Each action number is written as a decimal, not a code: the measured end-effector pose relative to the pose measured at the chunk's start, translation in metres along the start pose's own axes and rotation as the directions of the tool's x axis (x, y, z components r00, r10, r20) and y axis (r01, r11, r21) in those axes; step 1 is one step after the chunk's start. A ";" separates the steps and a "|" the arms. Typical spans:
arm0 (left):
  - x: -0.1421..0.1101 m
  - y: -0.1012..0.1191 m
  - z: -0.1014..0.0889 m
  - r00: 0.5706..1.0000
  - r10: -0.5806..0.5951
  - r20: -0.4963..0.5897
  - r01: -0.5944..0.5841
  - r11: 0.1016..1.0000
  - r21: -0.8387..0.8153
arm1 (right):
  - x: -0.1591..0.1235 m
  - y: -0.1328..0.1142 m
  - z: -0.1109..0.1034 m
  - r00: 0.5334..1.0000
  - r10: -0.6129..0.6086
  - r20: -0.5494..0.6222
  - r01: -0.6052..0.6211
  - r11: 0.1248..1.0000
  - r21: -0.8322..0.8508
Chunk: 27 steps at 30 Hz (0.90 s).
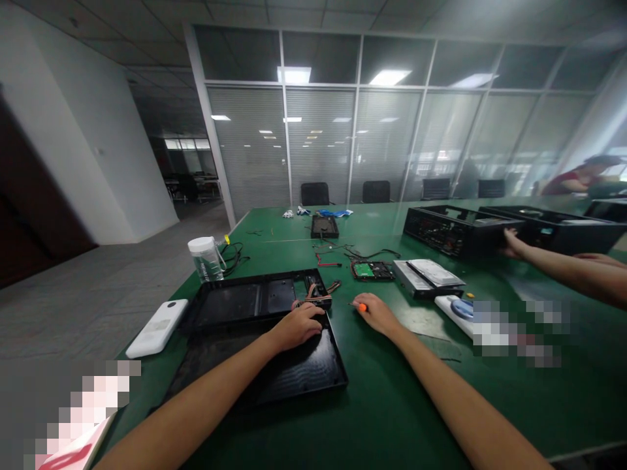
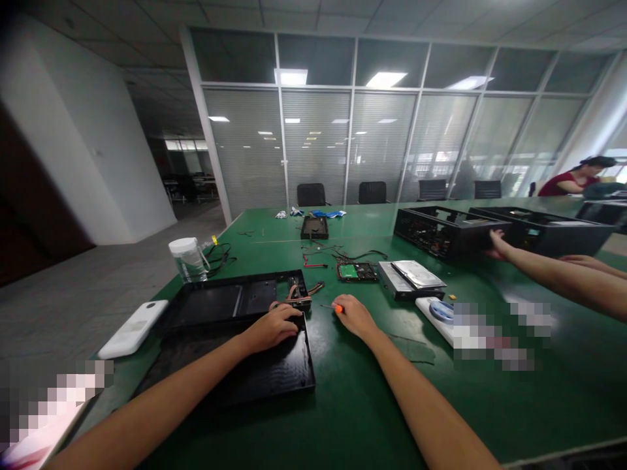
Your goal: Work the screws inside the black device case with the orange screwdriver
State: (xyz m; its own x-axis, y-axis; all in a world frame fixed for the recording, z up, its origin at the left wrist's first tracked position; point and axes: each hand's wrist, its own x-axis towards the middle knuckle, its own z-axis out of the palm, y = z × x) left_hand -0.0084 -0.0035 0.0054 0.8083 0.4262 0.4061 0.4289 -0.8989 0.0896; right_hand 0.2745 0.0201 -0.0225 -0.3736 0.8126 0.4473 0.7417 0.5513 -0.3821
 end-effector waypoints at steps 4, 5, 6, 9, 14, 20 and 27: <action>0.000 0.001 0.008 0.996 -0.014 -0.089 0.008 0.998 -0.070 | 0.000 -0.001 0.001 1.000 -0.004 -0.017 0.004 1.000 0.006; 0.000 0.001 0.011 0.993 -0.022 -0.119 0.012 0.996 -0.088 | 0.000 -0.001 0.001 1.000 -0.006 -0.017 0.006 1.000 0.007; 0.001 0.001 0.013 0.988 -0.037 -0.150 0.022 0.995 -0.099 | 0.000 -0.001 0.001 1.000 -0.009 -0.019 0.009 1.000 0.008; 0.004 0.002 0.020 0.974 -0.083 -0.213 0.066 0.994 -0.084 | 0.001 -0.003 0.002 0.999 -0.017 -0.035 0.018 1.000 0.015; 0.008 0.000 0.025 0.976 -0.067 -0.208 0.055 0.997 -0.062 | 0.004 -0.009 -0.001 0.994 0.008 -0.107 -0.002 0.998 0.062; 0.006 -0.001 0.023 0.978 -0.016 -0.207 0.000 0.997 -0.077 | 0.009 -0.003 -0.010 0.878 0.465 -0.117 -0.450 0.883 0.133; 0.005 0.002 0.019 0.985 -0.062 -0.160 0.041 0.991 -0.129 | 0.011 -0.005 -0.049 0.918 0.374 -0.130 -0.326 0.899 0.292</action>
State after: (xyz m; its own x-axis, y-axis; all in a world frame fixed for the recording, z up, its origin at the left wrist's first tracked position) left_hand 0.0043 -0.0009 -0.0094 0.7052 0.4592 0.5402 0.4062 -0.8862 0.2230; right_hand 0.2934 0.0168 0.0237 0.0068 0.9281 0.3723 0.6263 0.2863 -0.7251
